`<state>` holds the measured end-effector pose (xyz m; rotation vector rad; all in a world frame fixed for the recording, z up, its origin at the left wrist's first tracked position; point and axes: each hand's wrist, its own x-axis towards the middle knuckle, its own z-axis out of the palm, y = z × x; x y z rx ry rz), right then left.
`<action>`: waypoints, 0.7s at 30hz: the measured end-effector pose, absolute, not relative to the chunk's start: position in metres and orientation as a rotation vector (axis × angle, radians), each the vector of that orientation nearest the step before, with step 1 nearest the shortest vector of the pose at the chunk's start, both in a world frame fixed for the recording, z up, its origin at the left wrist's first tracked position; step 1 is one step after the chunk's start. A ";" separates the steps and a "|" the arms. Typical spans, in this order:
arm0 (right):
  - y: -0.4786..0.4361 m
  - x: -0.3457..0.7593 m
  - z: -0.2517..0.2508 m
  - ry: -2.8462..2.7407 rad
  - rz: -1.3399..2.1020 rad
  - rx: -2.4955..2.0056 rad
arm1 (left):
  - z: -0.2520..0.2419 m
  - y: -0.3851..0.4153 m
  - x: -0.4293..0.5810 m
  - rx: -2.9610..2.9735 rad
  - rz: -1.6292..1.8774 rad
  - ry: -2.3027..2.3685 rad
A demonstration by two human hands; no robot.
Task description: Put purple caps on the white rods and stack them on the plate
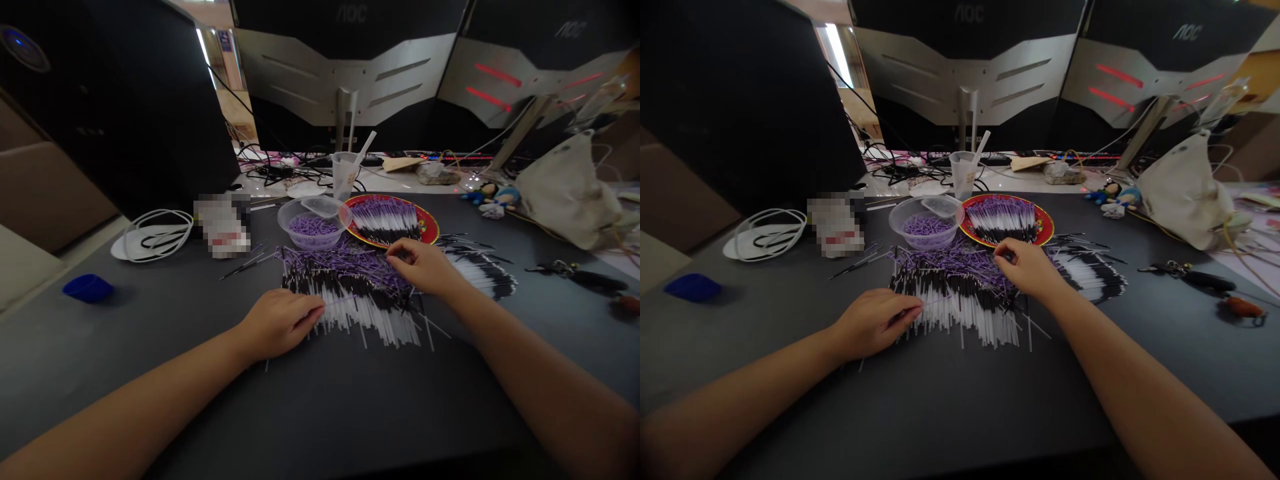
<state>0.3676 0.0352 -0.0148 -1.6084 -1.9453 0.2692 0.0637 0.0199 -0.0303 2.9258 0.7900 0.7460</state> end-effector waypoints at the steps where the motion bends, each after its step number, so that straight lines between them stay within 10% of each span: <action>1: 0.035 0.367 -0.015 -1.934 0.288 -1.607 | -0.030 0.020 0.064 2.925 0.740 0.789; 21: 0.040 0.369 -0.021 -1.719 0.603 -1.564 | -0.030 0.020 0.063 2.942 0.705 0.788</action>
